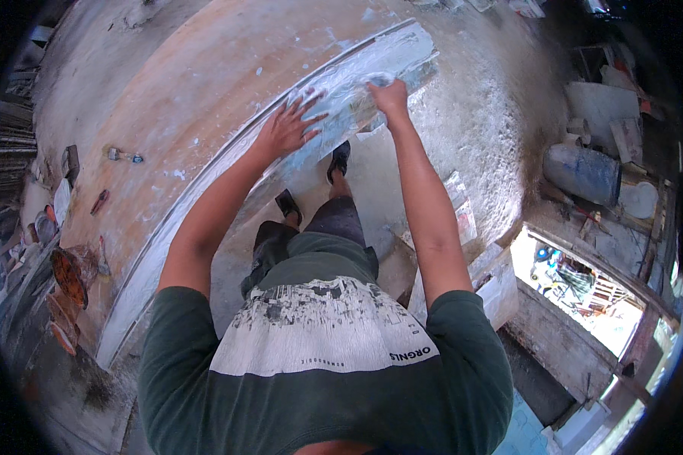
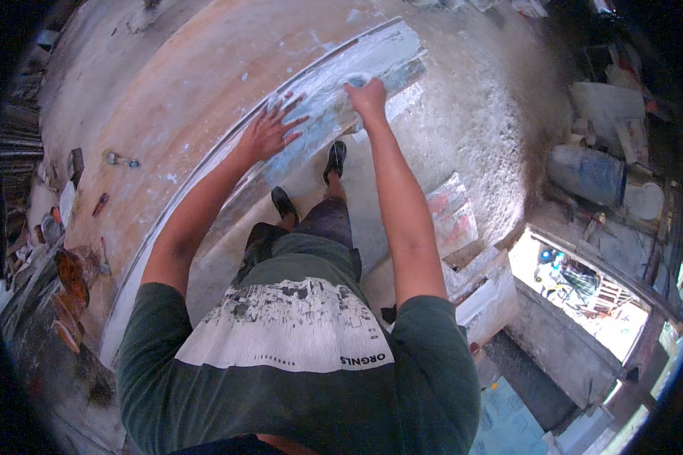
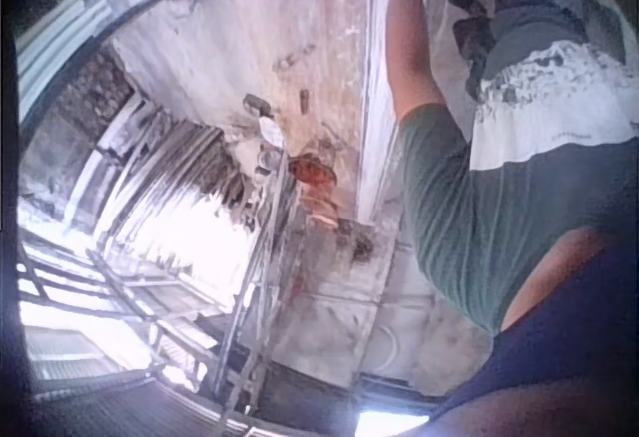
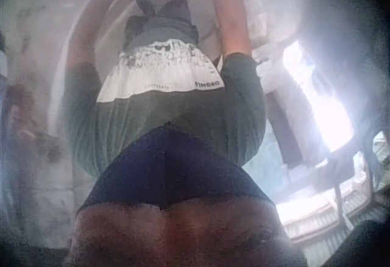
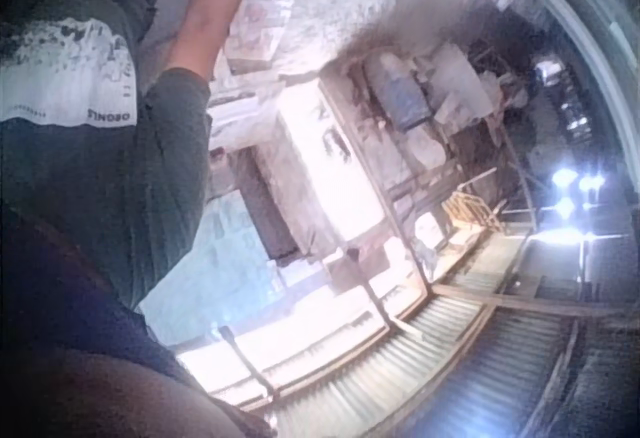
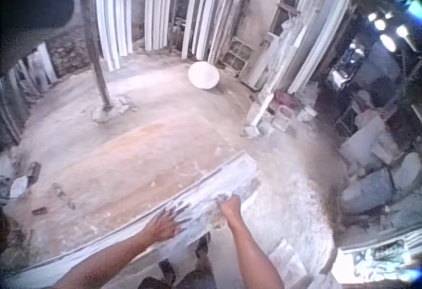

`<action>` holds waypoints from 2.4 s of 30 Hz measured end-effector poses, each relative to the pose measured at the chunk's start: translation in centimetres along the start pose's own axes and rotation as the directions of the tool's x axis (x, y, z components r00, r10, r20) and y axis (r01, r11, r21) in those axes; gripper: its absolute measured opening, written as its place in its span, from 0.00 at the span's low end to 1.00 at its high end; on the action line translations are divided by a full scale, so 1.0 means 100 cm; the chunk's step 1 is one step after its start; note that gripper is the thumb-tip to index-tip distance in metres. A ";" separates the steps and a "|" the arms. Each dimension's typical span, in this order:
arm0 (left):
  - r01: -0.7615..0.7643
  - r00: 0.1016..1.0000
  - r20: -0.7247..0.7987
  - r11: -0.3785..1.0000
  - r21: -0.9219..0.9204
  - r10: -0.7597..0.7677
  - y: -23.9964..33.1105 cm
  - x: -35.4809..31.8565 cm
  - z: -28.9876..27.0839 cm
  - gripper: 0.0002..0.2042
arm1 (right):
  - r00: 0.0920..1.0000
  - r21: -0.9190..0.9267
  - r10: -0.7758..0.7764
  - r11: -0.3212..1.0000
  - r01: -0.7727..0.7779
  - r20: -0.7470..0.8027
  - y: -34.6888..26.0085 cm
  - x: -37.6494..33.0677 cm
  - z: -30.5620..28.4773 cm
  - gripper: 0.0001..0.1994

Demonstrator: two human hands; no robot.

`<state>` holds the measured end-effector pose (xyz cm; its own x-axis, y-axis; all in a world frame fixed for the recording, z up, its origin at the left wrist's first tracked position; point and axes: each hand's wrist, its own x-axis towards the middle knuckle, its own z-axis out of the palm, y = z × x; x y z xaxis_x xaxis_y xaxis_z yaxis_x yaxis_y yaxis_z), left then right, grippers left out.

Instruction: The person applies a white paste-like filler to a long curved wooden mold using a cloth and hands, smoothing the surface along the length of the piece. The person repeatedly wipes and spreads the filler to even out the coating.

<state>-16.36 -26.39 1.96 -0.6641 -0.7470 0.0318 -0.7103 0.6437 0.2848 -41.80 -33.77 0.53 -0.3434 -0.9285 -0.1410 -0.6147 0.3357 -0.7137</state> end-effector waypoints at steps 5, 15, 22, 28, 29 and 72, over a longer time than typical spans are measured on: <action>0.075 0.997 0.001 0.997 -0.006 -0.075 -0.019 -0.003 0.013 0.23 | 0.993 0.100 0.045 0.994 -0.034 -0.113 0.017 -0.009 -0.025 0.18; 0.045 0.984 0.177 0.995 -0.090 -0.028 -0.017 -0.090 -0.026 0.21 | 0.923 -0.096 0.071 0.995 -0.037 0.377 -0.007 -0.103 0.044 0.33; -0.019 0.979 0.200 0.995 -0.098 0.038 -0.020 -0.094 -0.027 0.19 | 0.943 -0.213 0.078 0.977 -0.008 0.322 -0.016 -0.111 0.064 0.31; -0.048 0.992 0.107 0.993 -0.105 0.060 -0.016 -0.074 -0.015 0.19 | 0.959 -0.289 -0.045 0.949 0.129 0.281 -0.016 -0.100 0.053 0.25; -0.070 0.993 0.090 0.994 -0.085 0.078 -0.015 -0.066 -0.013 0.19 | 0.951 -0.328 -0.144 0.915 0.234 0.275 -0.018 -0.096 0.047 0.23; 0.006 1.000 -0.011 0.996 -0.088 -0.007 -0.003 -0.074 0.003 0.20 | 0.859 -0.393 -0.102 0.858 0.332 0.502 -0.074 -0.061 0.029 0.27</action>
<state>-11.28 -20.97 1.37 -0.6564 -0.7533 0.0406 -0.6910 0.6220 0.3683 -33.10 -31.01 4.74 0.1246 -0.9113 -0.3925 -0.9201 0.0420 -0.3895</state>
